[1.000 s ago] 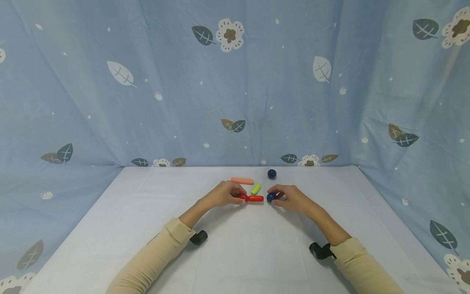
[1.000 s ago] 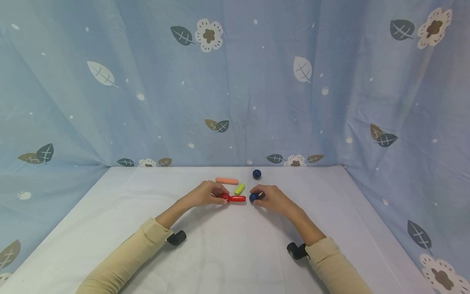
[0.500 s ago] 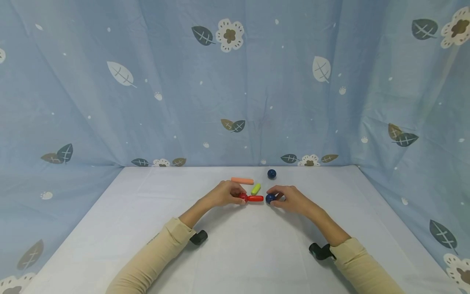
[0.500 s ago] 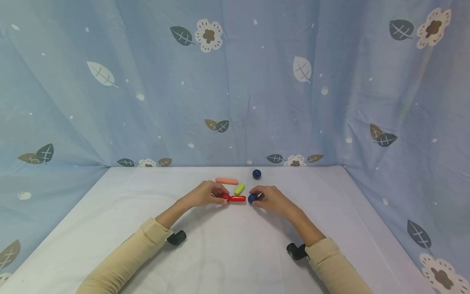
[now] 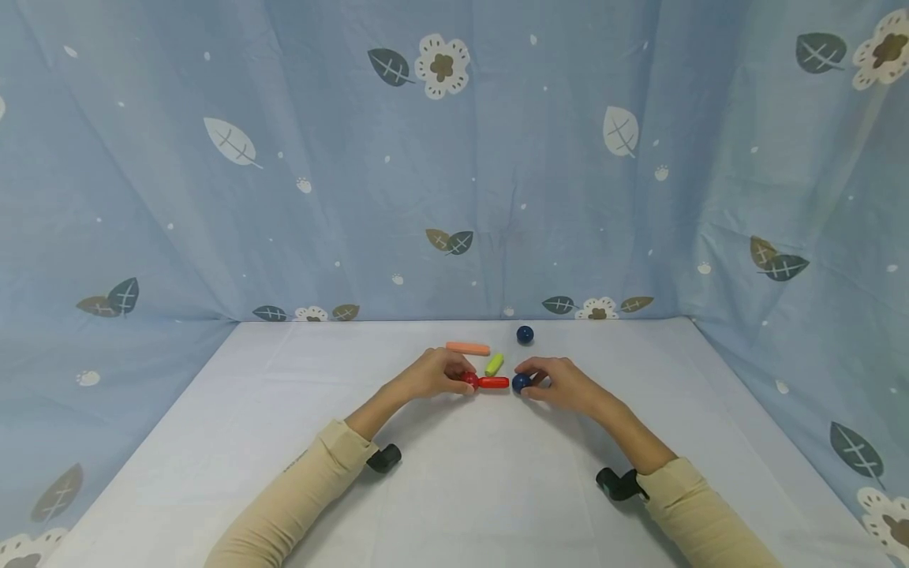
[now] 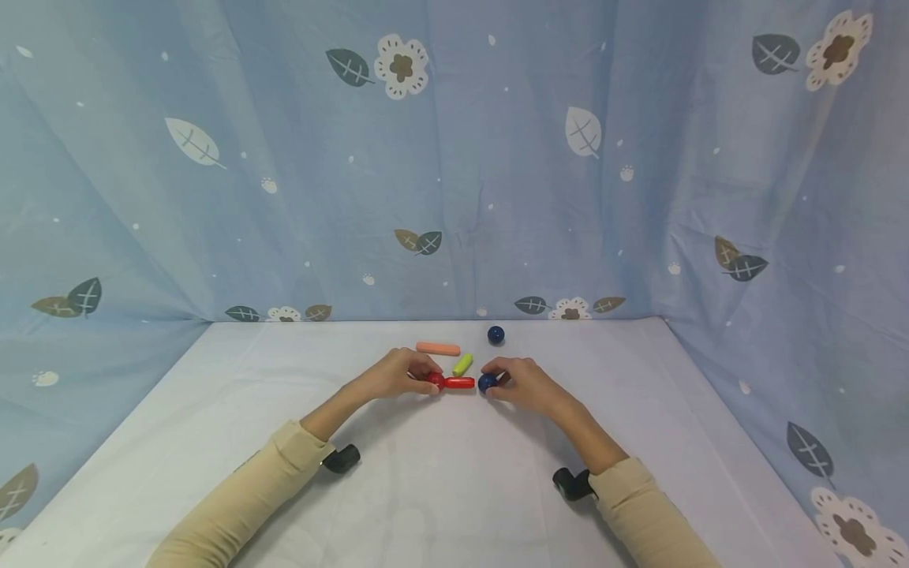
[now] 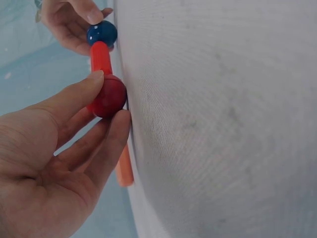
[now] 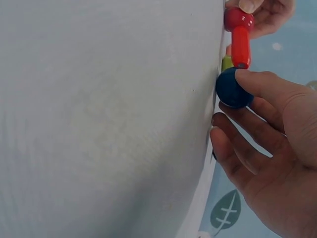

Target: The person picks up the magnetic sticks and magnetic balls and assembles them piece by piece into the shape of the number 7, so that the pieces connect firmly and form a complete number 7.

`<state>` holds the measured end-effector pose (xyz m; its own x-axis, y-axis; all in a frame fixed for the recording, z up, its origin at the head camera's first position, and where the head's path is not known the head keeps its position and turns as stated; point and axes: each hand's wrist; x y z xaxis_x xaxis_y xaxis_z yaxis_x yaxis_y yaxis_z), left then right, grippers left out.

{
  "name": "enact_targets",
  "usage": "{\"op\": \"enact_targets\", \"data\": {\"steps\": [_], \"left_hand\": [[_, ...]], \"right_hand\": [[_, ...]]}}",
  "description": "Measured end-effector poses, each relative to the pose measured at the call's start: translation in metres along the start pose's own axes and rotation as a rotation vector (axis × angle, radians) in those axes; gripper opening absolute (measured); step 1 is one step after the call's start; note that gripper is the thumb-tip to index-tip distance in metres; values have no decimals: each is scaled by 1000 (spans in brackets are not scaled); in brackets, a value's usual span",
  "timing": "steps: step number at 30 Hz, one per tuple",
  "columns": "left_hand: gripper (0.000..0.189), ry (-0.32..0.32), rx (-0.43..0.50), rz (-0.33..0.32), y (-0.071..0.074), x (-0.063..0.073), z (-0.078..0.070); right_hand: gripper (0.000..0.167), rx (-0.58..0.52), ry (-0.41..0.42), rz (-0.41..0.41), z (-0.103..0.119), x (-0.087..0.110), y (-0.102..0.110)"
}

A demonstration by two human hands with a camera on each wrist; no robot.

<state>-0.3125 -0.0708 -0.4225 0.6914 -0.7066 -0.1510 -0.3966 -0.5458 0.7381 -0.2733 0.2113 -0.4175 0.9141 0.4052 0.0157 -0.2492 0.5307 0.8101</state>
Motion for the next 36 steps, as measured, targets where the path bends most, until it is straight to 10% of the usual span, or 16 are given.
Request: {"op": "enact_targets", "data": {"steps": [36], "left_hand": [[28,-1,-11,7,5,1,-1]], "right_hand": [[38,3,15,10,4,-6,-2]]}}
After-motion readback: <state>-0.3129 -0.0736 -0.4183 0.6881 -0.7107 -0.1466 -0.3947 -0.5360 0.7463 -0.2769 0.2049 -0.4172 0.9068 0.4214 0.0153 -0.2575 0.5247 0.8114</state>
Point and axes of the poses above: each hand's wrist, its own x-axis away from the middle knuckle, its own y-axis out of the back of the hand, z = x × y, and after that the axes turned 8 degrees about -y, right-handed
